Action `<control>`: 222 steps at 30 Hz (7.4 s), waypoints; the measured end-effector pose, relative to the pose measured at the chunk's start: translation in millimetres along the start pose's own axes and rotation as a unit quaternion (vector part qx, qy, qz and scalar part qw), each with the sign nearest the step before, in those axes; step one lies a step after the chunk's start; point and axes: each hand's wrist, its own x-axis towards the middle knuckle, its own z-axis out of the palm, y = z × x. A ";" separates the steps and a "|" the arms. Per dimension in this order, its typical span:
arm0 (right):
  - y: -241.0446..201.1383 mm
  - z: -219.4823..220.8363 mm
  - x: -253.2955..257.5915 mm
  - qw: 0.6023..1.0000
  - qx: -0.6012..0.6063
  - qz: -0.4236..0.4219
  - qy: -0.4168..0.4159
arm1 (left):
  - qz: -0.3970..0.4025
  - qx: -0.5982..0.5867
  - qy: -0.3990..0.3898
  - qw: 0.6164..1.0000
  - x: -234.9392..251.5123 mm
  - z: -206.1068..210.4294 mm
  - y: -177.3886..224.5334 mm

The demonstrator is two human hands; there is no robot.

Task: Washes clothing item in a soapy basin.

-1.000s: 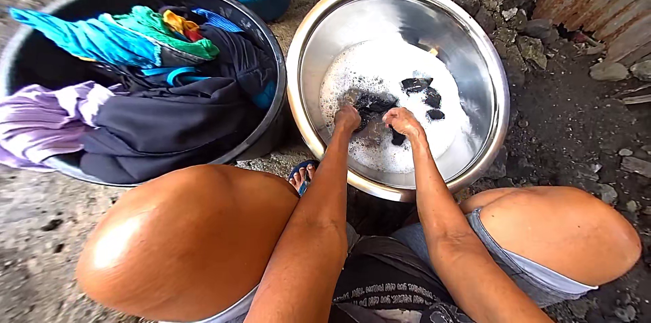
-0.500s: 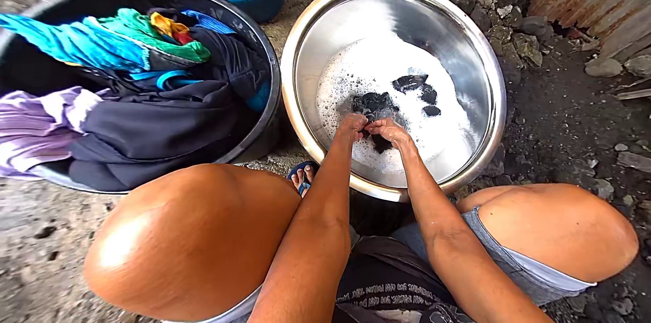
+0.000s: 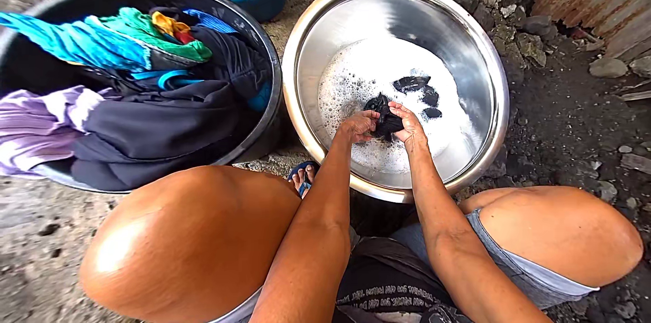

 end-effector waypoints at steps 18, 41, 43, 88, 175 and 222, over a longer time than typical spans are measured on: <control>-1.5 6.9 4.6 0.876 -0.476 -0.057 -0.056 | -0.005 -0.098 0.077 0.992 7.6 2.6 4.2; -31.8 25.2 -18.2 0.997 0.024 -0.039 -0.067 | 0.048 -0.134 -0.031 0.989 -19.7 -14.9 29.2; -35.5 23.5 -20.2 0.997 0.021 -0.048 -0.063 | 0.070 -0.018 -0.023 0.997 -21.6 -11.2 36.4; -2.5 34.1 -16.6 0.973 -0.168 -0.069 0.144 | 0.093 0.148 -0.071 0.982 -37.6 15.3 63.2; -24.3 70.9 -44.6 0.989 -0.026 -0.140 0.045 | 0.261 -0.304 -0.186 0.897 -76.2 20.0 91.6; -112.5 5.0 -37.1 0.935 0.040 -0.224 0.272 | 0.171 -0.022 0.463 0.870 -51.1 -57.1 80.8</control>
